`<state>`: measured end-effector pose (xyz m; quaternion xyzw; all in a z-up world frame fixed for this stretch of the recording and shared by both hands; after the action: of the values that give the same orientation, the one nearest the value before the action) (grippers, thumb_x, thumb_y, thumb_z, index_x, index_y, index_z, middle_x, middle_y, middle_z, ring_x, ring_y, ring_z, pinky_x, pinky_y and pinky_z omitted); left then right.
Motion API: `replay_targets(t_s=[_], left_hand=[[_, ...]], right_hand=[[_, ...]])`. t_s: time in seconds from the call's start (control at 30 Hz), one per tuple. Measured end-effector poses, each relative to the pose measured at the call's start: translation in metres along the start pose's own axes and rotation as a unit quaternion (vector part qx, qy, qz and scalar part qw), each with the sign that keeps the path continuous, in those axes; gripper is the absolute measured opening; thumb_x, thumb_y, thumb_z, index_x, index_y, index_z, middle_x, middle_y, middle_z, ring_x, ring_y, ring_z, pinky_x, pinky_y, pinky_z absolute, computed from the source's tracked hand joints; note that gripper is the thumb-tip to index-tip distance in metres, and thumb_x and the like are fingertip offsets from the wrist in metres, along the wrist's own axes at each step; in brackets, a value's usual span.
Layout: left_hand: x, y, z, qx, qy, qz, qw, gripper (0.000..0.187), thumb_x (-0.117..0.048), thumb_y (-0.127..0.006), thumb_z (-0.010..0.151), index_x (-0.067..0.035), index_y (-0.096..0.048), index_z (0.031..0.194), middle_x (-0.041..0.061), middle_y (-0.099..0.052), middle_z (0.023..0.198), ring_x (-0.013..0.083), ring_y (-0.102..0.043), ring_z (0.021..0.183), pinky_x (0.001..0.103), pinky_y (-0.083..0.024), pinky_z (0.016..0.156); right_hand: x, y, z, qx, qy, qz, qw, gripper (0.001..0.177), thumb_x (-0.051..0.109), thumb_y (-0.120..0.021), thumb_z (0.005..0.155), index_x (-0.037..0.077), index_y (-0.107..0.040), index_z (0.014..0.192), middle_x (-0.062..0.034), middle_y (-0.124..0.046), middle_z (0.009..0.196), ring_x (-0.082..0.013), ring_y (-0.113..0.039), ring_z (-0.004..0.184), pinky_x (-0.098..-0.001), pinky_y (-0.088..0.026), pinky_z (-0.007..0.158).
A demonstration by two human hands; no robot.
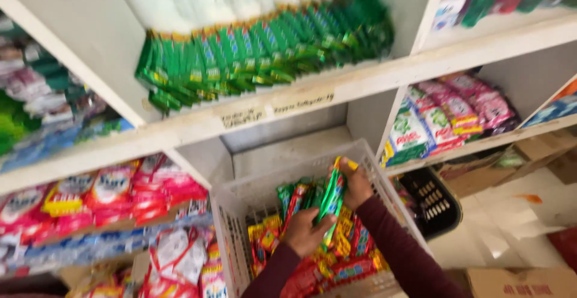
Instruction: The person repeatedly picks up green sachets from a white plastic basket and places them onto a shelf, arranging them in neat rows. The person also handles other items in the basket, including red and yellow packets, before returning to the green sachets.
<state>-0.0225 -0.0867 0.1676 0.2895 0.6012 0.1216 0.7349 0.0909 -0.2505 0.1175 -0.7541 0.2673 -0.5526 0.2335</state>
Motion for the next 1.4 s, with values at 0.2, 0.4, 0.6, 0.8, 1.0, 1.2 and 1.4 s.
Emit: replay_targets(t_s=[0.2,0.4,0.6,0.8,1.0,1.2,1.4], left_hand=[[-0.002,0.015,0.005,-0.047,-0.031,-0.086,0.995,0.029,-0.027,-0.073,0.092,-0.002,-0.061,0.086,0.011,-0.056,0.069,0.0202,-0.052,0.062,0.041,-0.046,0.06],[-0.014,0.039,0.012,-0.003,0.0,-0.105,0.994,0.023,-0.018,-0.072,0.092,0.0,-0.062,0.081,0.0,-0.049,0.066,0.0081,-0.045,0.063,0.033,-0.041,0.056],[-0.058,0.088,0.017,0.061,0.039,-0.168,0.983,0.013,-0.016,-0.071,0.091,-0.003,-0.072,0.093,-0.005,-0.057,0.065,0.004,-0.049,0.063,0.029,-0.042,0.054],[-0.153,0.151,0.052,-0.114,-0.034,-0.083,0.989,0.02,-0.021,-0.066,0.094,-0.003,-0.075,0.091,-0.002,-0.057,0.061,0.0046,-0.047,0.059,0.03,-0.041,0.051],[-0.185,0.179,0.145,-0.26,-0.139,0.014,0.955,0.034,-0.026,-0.069,0.094,0.0,-0.064,0.073,0.01,-0.057,0.057,0.0135,-0.047,0.051,0.036,-0.041,0.05],[-0.206,0.171,0.256,-0.302,-0.142,0.038,0.942,0.032,-0.026,-0.073,0.081,-0.003,-0.064,0.061,0.012,-0.061,0.054,0.023,-0.057,0.047,0.041,-0.046,0.051],[-0.205,0.156,0.334,-0.335,-0.158,0.156,0.916,0.035,-0.029,-0.072,0.078,-0.002,-0.065,0.058,0.02,-0.062,0.058,0.0379,-0.062,0.056,0.049,-0.049,0.059]], right_hand=[[-0.019,-0.024,-0.007,0.113,-0.054,0.063,0.99,0.015,0.023,-0.062,0.099,0.009,-0.064,0.103,-0.0079,-0.069,0.086,-0.0209,-0.067,0.074,-0.0388,-0.058,0.07],[-0.004,-0.032,-0.002,0.12,-0.004,0.064,0.991,0.02,0.025,-0.063,0.101,0.005,-0.065,0.101,-0.008,-0.072,0.09,-0.0186,-0.069,0.077,-0.0377,-0.058,0.072],[0.01,-0.039,0.001,0.063,-0.016,0.13,0.989,0.016,0.02,-0.054,0.096,0.01,-0.066,0.1,-0.0037,-0.074,0.092,-0.0173,-0.07,0.083,-0.0359,-0.058,0.077],[0.091,-0.118,-0.055,0.268,0.091,0.052,0.958,0.044,0.037,-0.048,0.111,-0.003,-0.066,0.115,-0.0119,-0.068,0.09,-0.0204,-0.068,0.072,-0.0351,-0.056,0.067],[0.186,-0.202,-0.153,0.126,0.526,-0.317,0.779,0.046,0.016,-0.072,0.091,0.0,-0.057,0.132,-0.011,-0.061,0.118,-0.0217,-0.066,0.1,-0.0339,-0.056,0.083],[0.223,-0.203,-0.109,-0.012,0.696,-0.416,0.584,0.041,0.005,-0.082,0.073,0.003,-0.066,0.111,-0.0153,-0.063,0.112,-0.0322,-0.063,0.107,-0.0402,-0.054,0.089],[0.256,-0.18,-0.063,-0.088,0.705,-0.429,0.558,0.024,0.0,-0.079,0.083,0.004,-0.069,0.105,-0.0114,-0.069,0.105,-0.032,-0.069,0.096,-0.0393,-0.057,0.082]])
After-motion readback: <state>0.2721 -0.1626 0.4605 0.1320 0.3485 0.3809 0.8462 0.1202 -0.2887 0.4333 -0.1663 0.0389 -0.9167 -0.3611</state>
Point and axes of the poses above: each hand's wrist, its own z-axis towards the middle knuckle, its own y-axis out of the back of the hand, x = y × z, the point moved 4 cm from there along z, towards the middle knuckle
